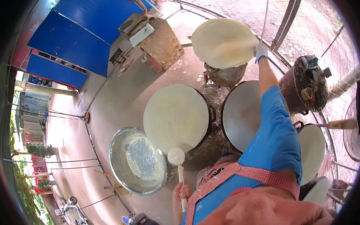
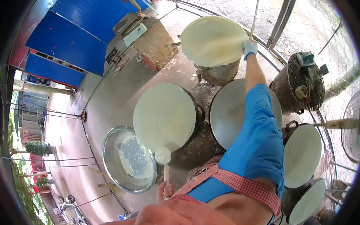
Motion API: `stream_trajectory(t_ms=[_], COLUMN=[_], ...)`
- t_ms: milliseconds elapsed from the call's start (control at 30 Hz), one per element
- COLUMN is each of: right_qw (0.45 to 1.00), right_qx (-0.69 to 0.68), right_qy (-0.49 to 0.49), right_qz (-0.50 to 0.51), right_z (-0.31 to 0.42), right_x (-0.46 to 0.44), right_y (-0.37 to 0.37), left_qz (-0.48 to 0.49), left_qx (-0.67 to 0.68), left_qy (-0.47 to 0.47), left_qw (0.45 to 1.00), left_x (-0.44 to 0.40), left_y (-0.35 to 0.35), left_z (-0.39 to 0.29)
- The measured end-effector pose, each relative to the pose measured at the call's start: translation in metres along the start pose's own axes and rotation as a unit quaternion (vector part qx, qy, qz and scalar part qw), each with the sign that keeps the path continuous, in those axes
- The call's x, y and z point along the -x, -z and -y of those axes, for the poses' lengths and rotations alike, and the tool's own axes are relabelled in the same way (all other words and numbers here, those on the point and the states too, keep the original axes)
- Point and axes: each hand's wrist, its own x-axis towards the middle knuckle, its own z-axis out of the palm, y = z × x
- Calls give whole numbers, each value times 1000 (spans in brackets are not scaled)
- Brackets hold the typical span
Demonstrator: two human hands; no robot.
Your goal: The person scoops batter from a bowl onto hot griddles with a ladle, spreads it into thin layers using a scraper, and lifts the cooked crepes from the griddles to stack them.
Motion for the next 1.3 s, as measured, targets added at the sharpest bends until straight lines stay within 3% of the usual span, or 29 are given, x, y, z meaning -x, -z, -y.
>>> stream_trajectory(t_ms=[33, 100, 133, 233, 300, 333, 367, 400, 467, 533, 567, 600, 633, 700, 767, 833, 867, 900, 967, 1033, 1100, 1133, 1167, 1200, 1233, 1300], right_qw=[999, 939, 939, 898, 857, 831, 774, 680, 403, 718, 834, 790, 817, 802, 820, 724, 728, 722, 623, 495, 402, 362, 314, 302, 293, 219], right_qx=[43, 317, 320, 418, 455, 486, 548, 570, 555, 490, 411, 491, 422, 396, 359, 307, 340, 370, 382, 414, 454, 463, 470, 482, 488, 487], right_qy=[-29, 39, 34, 119, 239, 249, 290, 427, 712, 449, 326, 352, 375, 432, 402, 575, 496, 404, 439, 463, 483, 536, 587, 595, 607, 635], right_qz=[-9, -126, -121, -76, 41, 107, 129, 175, 151, 206, 170, 103, 115, 116, 195, 227, 329, 422, 522, 607, 631, 606, 580, 568, 554, 559], right_z=[1, 50, 38, 13, 14, 5, -9, -62, -171, -131, -109, -65, 3, 35, 43, 53, 68, 81, 77, 102, 109, 98, 80, 66, 59, 74], right_x=[-20, 15, 22, 46, 85, 84, 75, 25, -73, -54, -45, 8, 88, 147, 193, 257, 301, 344, 404, 497, 584, 611, 635, 660, 683, 721], right_y=[-4, 5, 3, 4, -9, -15, -23, -42, -72, -68, -67, -56, -43, -48, -66, -87, -92, -98, -125, -136, -146, -155, -160, -160, -162, -147], left_qz=[2, -29, -35, -8, 24, 60, 29, -35, -197, -186, -96, -50, -3, 33, 89, 83, 92, 19, -141, -191, -263, -260, -315, -353, -345, -427], left_qx=[3, -29, -27, -12, -51, -87, -114, -147, -237, -163, -110, -96, -87, -37, -5, 8, 6, -2, -75, -189, -298, -309, -468, -610, -615, -558], left_qy=[-6, 19, 16, 29, 4, -13, -60, -148, -298, -261, -213, -190, -164, -155, -133, -152, -143, -160, -197, -221, -226, -207, -202, -192, -180, -202], left_qw=[1000, 999, 999, 999, 998, 994, 991, 977, 903, 933, 966, 976, 982, 987, 987, 985, 985, 987, 967, 938, 889, 891, 800, 683, 686, 682], left_x=[-3, -2, -1, -10, -12, -13, -8, -3, 9, 13, 8, 6, 4, 14, 30, 51, 62, 71, 97, 100, 107, 98, 83, 74, 71, 65], left_y=[-2, -7, -9, -11, -1, 7, -9, -28, -85, -69, -28, -6, 1, 10, 28, 46, 58, 74, 79, 132, 153, 169, 190, 207, 208, 192], left_z=[1, 2, 3, 4, 0, 0, 16, 28, 71, 48, 24, 10, 3, -7, -25, -49, -66, -89, -135, -212, -283, -326, -367, -386, -391, -385])
